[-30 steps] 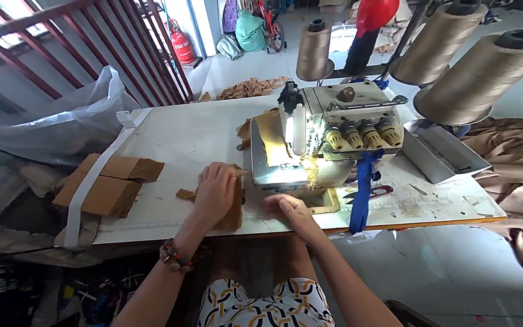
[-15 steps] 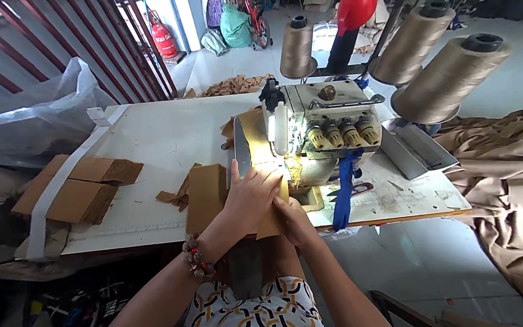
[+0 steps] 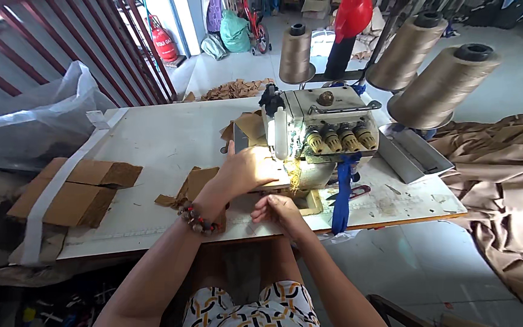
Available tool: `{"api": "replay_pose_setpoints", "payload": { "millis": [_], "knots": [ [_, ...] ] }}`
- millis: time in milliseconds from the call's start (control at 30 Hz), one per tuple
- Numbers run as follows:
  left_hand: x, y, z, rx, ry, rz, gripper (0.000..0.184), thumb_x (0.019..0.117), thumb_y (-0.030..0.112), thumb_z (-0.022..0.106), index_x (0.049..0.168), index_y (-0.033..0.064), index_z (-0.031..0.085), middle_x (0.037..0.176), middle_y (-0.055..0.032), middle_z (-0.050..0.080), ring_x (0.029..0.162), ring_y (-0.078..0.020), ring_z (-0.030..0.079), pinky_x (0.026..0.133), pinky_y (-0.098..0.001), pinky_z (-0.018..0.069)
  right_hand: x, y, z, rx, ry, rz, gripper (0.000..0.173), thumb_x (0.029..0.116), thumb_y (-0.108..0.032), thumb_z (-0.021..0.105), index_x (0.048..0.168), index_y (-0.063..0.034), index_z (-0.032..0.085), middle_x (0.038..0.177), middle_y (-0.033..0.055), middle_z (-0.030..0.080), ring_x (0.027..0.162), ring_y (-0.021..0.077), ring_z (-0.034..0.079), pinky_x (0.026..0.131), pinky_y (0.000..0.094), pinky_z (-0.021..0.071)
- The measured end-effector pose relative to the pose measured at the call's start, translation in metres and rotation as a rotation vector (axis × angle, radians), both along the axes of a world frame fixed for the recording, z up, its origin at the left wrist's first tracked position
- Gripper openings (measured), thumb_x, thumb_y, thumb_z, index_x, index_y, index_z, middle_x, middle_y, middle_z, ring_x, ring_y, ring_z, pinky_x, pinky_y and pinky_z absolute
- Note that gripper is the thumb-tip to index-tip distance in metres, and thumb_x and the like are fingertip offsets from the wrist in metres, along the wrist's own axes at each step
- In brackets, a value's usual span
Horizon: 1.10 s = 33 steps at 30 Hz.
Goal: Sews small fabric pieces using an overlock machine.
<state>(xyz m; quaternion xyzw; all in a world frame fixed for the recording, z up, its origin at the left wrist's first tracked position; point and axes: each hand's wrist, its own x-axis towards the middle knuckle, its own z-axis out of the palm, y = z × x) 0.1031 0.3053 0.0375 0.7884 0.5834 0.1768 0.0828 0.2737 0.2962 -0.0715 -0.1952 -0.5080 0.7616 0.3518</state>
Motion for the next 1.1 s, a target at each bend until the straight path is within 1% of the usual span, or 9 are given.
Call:
{"api": "replay_pose_setpoints", "payload": {
  "millis": [233,300,400,500,733,867,933,1033,1100],
  "knots": [
    [-0.016,0.018,0.0,-0.036,-0.018,0.031,0.052,0.0975,0.04,0.068,0.137,0.0067,0.062,0.151,-0.0146,0.054,0.147,-0.0358,0.042,0.117,-0.0748,0.0133,0.001,0.001,-0.014,0.093,0.031,0.002,0.048,0.1078,-0.016,0.023,0.088,-0.0046,0.066,0.088,0.0033,0.076,0.083,0.0142,0.075,0.083,0.0324,0.0613],
    [-0.034,-0.018,-0.002,0.057,-0.067,0.064,0.047,0.0982,0.028,0.069,0.139,0.0061,0.061,0.155,-0.0148,0.05,0.143,-0.0377,0.047,0.116,-0.0711,0.0271,0.002,0.001,-0.017,0.11,0.039,-0.026,0.054,0.1087,-0.021,0.022,0.083,-0.0062,0.066,0.093,0.0037,0.076,0.089,0.0137,0.074,0.087,0.0322,0.0602],
    [-0.078,-0.042,-0.016,-0.023,-0.02,0.228,0.03,0.1038,0.015,0.061,0.131,0.0011,0.061,0.127,-0.0221,0.063,0.105,-0.0385,0.068,0.091,-0.0584,0.0559,0.001,0.001,-0.018,0.127,0.032,-0.048,0.056,0.1095,-0.023,0.02,0.085,-0.0064,0.067,0.097,0.0036,0.076,0.094,0.0124,0.072,0.089,0.0311,0.0585],
    [-0.108,-0.052,-0.049,-0.17,0.038,0.325,0.022,0.1041,0.012,0.058,0.12,-0.0018,0.064,0.112,-0.0229,0.066,0.101,-0.0401,0.068,0.089,-0.0616,0.0539,-0.002,0.0,-0.017,0.16,-0.03,-0.069,0.057,0.1094,-0.019,0.016,0.088,-0.0025,0.067,0.096,0.0045,0.075,0.096,0.0129,0.071,0.092,0.0326,0.0579],
    [-0.093,-0.063,-0.071,0.323,-0.028,0.261,0.021,0.1033,0.014,0.05,0.101,-0.0009,0.064,0.115,-0.0217,0.064,0.11,-0.0416,0.061,0.093,-0.0619,0.0459,-0.002,-0.005,-0.012,0.234,-0.123,-0.128,0.041,0.1072,-0.013,0.032,0.097,0.001,0.069,0.1,0.0043,0.073,0.094,0.0101,0.07,0.09,0.03,0.0583],
    [-0.024,-0.067,-0.045,0.368,0.004,0.069,0.022,0.102,0.013,0.051,0.105,-0.0007,0.068,0.124,-0.0161,0.068,0.125,-0.034,0.062,0.113,-0.0713,0.0298,-0.01,-0.027,0.001,0.027,-0.056,-0.054,0.089,0.0961,-0.069,0.047,0.14,0.0082,0.045,0.132,0.0093,0.062,0.119,0.0125,0.062,0.102,0.0313,0.0526],
    [0.004,-0.065,-0.046,0.377,0.034,0.011,0.018,0.1008,0.011,0.056,0.106,0.0022,0.071,0.12,-0.0125,0.072,0.121,-0.0317,0.067,0.11,-0.0756,0.0303,-0.012,-0.039,0.005,-0.188,0.016,-0.059,0.077,0.0975,-0.058,0.052,0.141,0.0036,0.037,0.124,0.006,0.064,0.111,0.0106,0.065,0.096,0.0306,0.0554],
    [0.02,-0.06,-0.048,0.361,0.086,0.002,0.023,0.1001,0.015,0.061,0.119,0.0089,0.072,0.119,-0.0081,0.072,0.12,-0.0302,0.067,0.108,-0.0775,0.0307,-0.006,-0.044,0.012,-0.288,-0.037,-0.162,0.024,0.1065,-0.018,0.044,0.118,-0.0004,0.055,0.094,0.0053,0.074,0.086,0.0122,0.073,0.08,0.0325,0.0623],
    [0.025,-0.059,-0.046,0.323,0.133,0.015,0.03,0.1013,0.018,0.061,0.129,0.0117,0.07,0.123,-0.007,0.071,0.122,-0.031,0.065,0.109,-0.0777,0.0284,0.001,-0.042,0.014,-0.247,-0.061,-0.161,0.021,0.1064,-0.013,0.042,0.112,-0.0019,0.059,0.088,0.0037,0.074,0.081,0.0113,0.073,0.078,0.0311,0.0624]
  ]
}}
